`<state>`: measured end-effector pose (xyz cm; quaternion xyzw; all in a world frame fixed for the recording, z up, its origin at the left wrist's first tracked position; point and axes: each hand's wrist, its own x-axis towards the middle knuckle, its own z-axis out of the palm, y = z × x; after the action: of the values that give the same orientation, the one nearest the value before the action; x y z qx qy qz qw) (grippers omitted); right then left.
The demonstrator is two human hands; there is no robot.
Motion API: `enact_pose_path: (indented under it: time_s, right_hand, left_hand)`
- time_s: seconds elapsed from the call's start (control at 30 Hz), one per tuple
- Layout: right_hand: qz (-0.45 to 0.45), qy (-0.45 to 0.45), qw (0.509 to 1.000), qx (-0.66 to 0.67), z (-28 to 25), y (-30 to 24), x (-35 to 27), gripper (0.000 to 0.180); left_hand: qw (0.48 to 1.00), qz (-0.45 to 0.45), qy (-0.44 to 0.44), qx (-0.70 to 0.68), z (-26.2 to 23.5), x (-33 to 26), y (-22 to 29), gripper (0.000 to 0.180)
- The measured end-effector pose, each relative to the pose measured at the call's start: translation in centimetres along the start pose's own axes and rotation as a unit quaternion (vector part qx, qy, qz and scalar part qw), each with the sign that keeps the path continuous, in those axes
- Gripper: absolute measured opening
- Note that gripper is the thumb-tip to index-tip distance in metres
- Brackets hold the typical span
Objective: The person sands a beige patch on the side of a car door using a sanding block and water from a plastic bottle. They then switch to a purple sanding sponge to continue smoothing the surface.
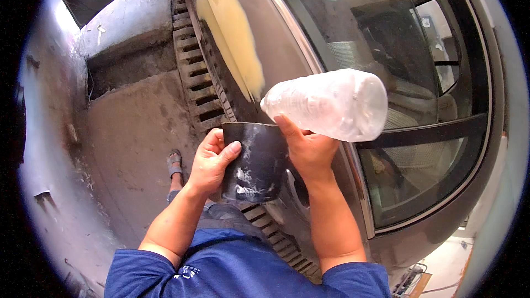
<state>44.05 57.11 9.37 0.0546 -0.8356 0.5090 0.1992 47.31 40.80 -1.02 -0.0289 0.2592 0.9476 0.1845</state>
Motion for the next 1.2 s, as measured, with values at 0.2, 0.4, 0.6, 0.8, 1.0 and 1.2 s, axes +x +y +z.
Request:
enact_pose_path:
  time_s: [0.2, 0.4, 0.6, 0.8, 1.0, 1.2]
  right_hand:
    - [0.040, 0.043, 0.998, 0.036, -2.2, -0.6, -0.7, 0.053]
    - [0.030, -0.040, 0.998, 0.030, -0.9, 0.0, -3.5, 0.066]
    - [0.075, 0.033, 0.986, 0.148, 2.8, 1.5, -3.2, 0.058]
    - [0.039, 0.042, 0.987, 0.148, 3.7, 0.8, -0.4, 0.063]
    - [-0.009, 0.042, 0.997, 0.067, -3.0, 2.7, 1.6, 0.089]
    - [-0.027, 0.027, 0.999, 0.023, -7.3, 5.4, 3.9, 0.091]
  left_hand:
    - [0.997, 0.019, 0.071, -0.012, -1.8, -0.3, 1.5, 0.038]
    - [0.985, 0.009, 0.151, -0.088, -0.9, 0.2, 2.3, 0.074]
    - [0.980, -0.050, 0.164, -0.101, -0.9, 1.0, 0.1, 0.032]
    - [0.987, 0.024, 0.154, -0.035, -1.2, 1.8, 0.2, 0.061]
    - [0.963, 0.065, 0.184, 0.185, -6.3, 3.9, 6.0, 0.105]
    - [0.978, 0.004, 0.153, 0.144, -8.7, 6.3, 3.9, 0.058]
